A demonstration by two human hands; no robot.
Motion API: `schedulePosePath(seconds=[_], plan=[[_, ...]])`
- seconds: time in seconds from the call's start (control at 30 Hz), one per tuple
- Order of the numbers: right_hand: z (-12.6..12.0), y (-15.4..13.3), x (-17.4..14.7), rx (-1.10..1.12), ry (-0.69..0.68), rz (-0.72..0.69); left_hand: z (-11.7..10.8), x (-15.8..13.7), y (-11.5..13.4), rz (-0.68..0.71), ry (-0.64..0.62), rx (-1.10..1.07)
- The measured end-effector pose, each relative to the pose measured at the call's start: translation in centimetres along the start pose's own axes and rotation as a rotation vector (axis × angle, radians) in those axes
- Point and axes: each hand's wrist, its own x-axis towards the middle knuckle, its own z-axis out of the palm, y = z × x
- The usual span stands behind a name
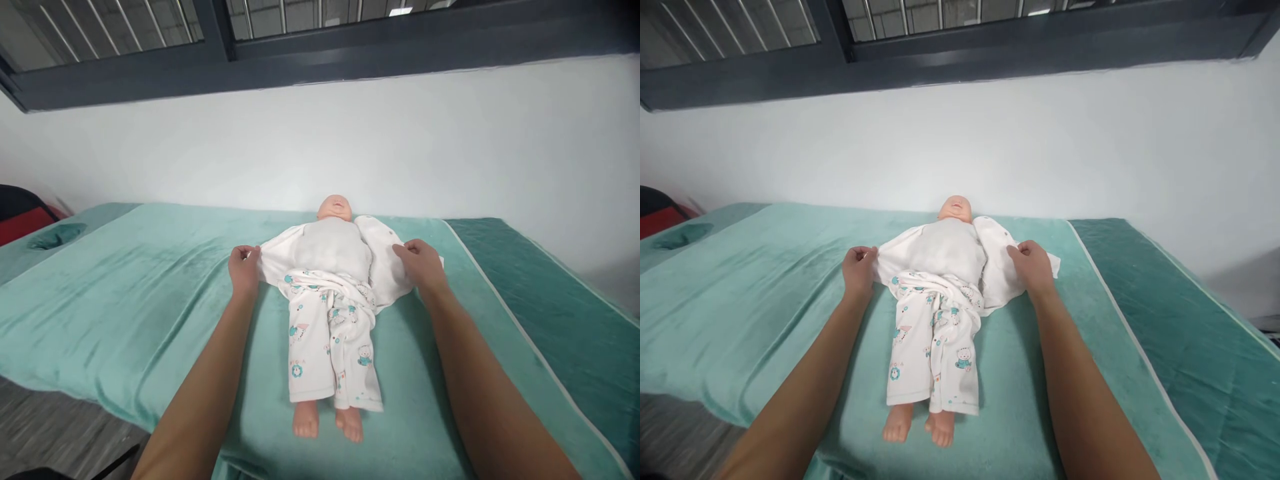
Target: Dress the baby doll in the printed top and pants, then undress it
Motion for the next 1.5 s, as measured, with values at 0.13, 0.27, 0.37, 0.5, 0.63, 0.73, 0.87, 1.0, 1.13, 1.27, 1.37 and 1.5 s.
schedulePosePath(seconds=[0.13, 0.27, 0.37, 0.5, 0.63, 0.73, 0.87, 1.0, 1.13, 1.27, 1.37, 1.5], plan=[[-2.3, 1.6, 1.2, -0.201, 0.156, 0.031, -1.2, -0.4, -0.2, 0.034, -0.004, 0.201], [-4.1, 2.9, 1.5, -0.441, 0.078, 0.092, -2.2, -1.0, 0.1, 0.009, 0.028, 0.210], [-4.6, 3.2, 1.1, -0.594, 0.020, 0.138, -2.9, -1.4, 0.6, 0.037, 0.096, 0.292], [-4.3, 3.2, 0.8, -0.704, -0.018, 0.115, -3.2, -2.1, 1.0, 0.108, 0.089, 0.522], [-2.4, 1.5, -0.2, -0.481, 0.114, -0.269, -2.7, -2.8, 0.7, 0.196, -0.011, 0.776], [-0.5, -1.3, -2.4, -0.089, 0.018, -0.464, -2.2, -3.3, 0.6, 0.392, 0.023, 0.760], [0.9, -4.4, -5.6, 0.132, -0.427, -0.575, -1.2, -4.8, 1.8, 0.347, -0.211, 0.333], [0.5, -5.1, -6.5, 0.190, -0.606, -0.630, -0.8, -6.1, 3.4, -0.010, -0.637, 0.008], [-0.2, -5.1, -6.3, 0.167, -0.650, -0.719, -1.2, -6.3, 4.1, -0.083, -0.761, -0.059], [-0.3, -5.6, -6.7, 0.052, -0.720, -0.784, -1.6, -6.1, 4.2, -0.069, -0.913, -0.049], [-0.2, -5.9, -7.1, -0.022, -0.689, -0.802, -1.7, -5.9, 4.2, -0.048, -0.984, -0.022], [0.0, -6.0, -7.4, 0.007, -0.641, -0.828, -1.9, -5.6, 4.1, -0.038, -1.041, -0.038]])
